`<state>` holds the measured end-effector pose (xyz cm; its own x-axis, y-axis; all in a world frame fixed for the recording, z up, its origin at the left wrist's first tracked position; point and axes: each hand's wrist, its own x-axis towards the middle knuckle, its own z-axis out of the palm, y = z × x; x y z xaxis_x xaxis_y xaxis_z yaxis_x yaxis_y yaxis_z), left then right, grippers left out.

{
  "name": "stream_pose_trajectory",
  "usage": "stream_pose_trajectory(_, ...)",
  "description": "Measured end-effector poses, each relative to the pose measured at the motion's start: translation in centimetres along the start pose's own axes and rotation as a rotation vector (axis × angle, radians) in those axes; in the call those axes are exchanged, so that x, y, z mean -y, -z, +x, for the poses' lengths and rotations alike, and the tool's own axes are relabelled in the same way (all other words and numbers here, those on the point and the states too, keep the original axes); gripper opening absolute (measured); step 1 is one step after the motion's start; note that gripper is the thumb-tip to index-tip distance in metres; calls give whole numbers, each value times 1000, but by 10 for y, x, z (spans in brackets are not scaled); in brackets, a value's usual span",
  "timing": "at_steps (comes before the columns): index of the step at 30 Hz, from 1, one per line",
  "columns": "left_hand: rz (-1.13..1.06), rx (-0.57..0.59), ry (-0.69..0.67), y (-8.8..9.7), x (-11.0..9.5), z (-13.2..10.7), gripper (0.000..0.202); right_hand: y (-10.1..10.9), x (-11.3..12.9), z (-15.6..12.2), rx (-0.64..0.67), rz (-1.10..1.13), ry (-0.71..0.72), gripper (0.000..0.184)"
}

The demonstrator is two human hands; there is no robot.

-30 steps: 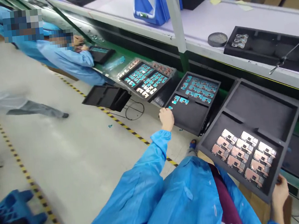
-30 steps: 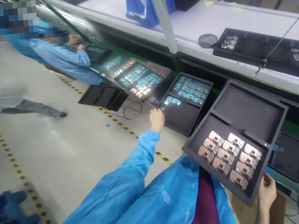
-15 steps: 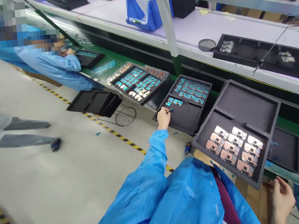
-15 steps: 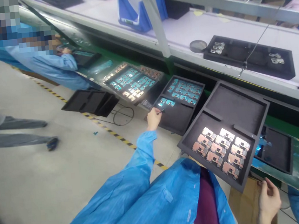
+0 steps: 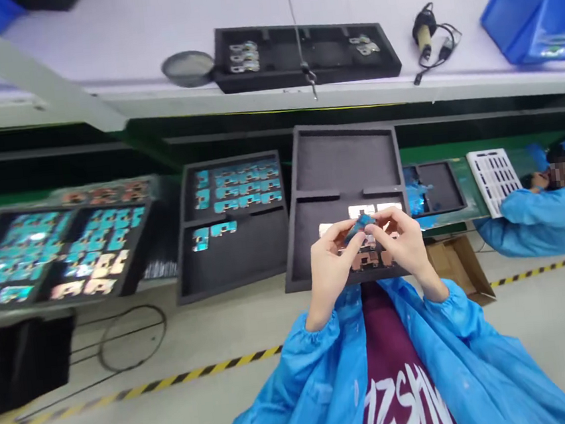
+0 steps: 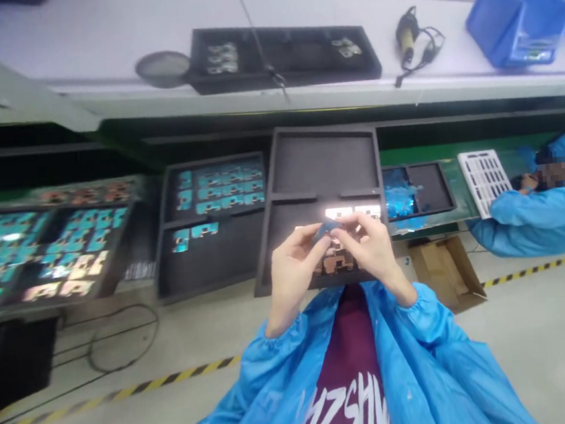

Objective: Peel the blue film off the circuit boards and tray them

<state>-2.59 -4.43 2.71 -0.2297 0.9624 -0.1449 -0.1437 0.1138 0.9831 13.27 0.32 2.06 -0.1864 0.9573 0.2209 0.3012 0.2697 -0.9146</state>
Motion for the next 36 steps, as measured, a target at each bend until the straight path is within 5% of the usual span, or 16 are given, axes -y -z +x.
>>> stream_pose_trajectory(4, 157, -29, -47, -8, 5, 2, 13, 7, -11, -7, -12, 65, -76, 27)
stream_pose_trajectory(9, 225, -104, -129, -20, 11, 4, 14, 8, -12, -13, -21, 8, 3, 30)
stream_pose_trajectory(18, 47, 5, -86, -25, 16, 4, 16, 5, -17, -17, -330, -203, 254, 16)
stream_pose_trajectory(25, -228, 90, 204, -20, 27, 7, 33, 13, -20, -14, -313, -215, 306, 7)
stream_pose_trajectory(32, -486, 158, 425, -16, 32, 9, 38, 24, -26, -18, -202, -437, 620, 21)
stream_pose_trajectory(36, -530, 173, 439, -8, 32, 19, 33, 26, -25, -26, -110, -430, 625, 20)
